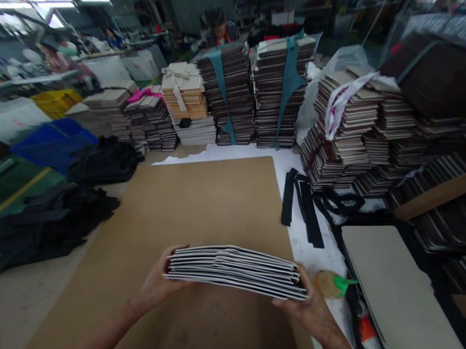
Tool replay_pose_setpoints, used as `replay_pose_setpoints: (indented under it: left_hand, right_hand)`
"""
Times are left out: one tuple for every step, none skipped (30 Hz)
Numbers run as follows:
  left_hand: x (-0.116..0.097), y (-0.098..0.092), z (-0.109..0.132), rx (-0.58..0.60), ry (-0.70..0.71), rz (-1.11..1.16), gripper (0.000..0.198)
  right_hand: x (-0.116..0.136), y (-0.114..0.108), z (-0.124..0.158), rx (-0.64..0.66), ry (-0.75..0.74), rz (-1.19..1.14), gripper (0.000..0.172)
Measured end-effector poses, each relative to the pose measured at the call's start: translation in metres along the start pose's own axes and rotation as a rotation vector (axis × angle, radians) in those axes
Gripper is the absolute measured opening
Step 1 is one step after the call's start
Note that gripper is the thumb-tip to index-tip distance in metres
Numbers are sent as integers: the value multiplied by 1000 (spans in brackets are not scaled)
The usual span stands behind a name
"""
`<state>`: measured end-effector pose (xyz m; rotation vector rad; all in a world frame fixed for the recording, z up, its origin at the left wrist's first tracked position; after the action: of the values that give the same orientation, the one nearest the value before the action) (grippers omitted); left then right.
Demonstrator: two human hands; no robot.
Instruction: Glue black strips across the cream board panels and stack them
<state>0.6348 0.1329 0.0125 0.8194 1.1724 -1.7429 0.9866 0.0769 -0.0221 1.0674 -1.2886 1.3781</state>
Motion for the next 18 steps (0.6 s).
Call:
replay_pose_setpoints:
  left_hand:
    - [6,2,-5,4,3,7,85]
    - [12,4,-8,11,7,13,94]
    - [16,6,-10,19,12,16,101]
    - [18,6,-11,28,19,17,107]
    - [19,6,-11,39,27,19,111]
    - [19,5,-10,53,35,28,114]
    - [19,4,-9,70,41,43,115]
    - [19,4,-9,92,47,61,117]
    - [19,5,-8,105,57,89,119]
    - [19,5,-8,104,72,123,118]
    - [19,6,-7,86,90,157,116]
    - [20,8,-7,54,112,188,111]
    - [22,10,-6,10,137,217,104]
    - [23,12,-5,-41,161,244,95]
    - [25,15,-4,-91,183,265,86]
    - [26,19,-3,-134,203,279,79]
    - [28,21,-2,-177,224,295,74]
    - [28,23,-1,-214,243,309,68]
  right_hand:
    - [-9,6,-3,18,7,-17,70]
    - [-17,10,-5,28,14,-32,74]
    - [-21,12,-7,31,18,-47,77]
    - [-23,14,-8,35,17,-63,81]
    - [-21,14,-9,32,10,-74,86]
    - [-18,14,-10,28,-6,-72,91]
    - [-12,12,-11,17,-33,-57,97]
    - [-5,11,-12,3,-69,-32,101]
    - [1,10,-12,-14,-109,-2,105]
    - [6,9,-12,-37,-149,31,105]
    - [10,9,-11,-66,-193,59,103]
    - [13,10,-11,-101,-237,80,98]
    - [15,11,-10,-146,-276,96,90]
    - [14,13,-9,-191,-304,108,81]
    - [13,15,-9,-234,-324,103,72]
    - [10,16,-8,-282,-333,72,66]
    - [7,17,-8,-330,-332,25,62]
    - [4,17,-7,-377,-327,-25,58]
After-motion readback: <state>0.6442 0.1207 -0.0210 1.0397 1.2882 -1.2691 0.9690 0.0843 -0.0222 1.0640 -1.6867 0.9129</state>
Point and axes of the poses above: each hand's wrist, its own z-axis away from the middle knuckle, its own y-axis out of the palm, x = y × z, the point moved 8 cm from there along -z, towards the middle knuckle, and after that the axes turned 11 degrees about -y, right-handed, at the moved point
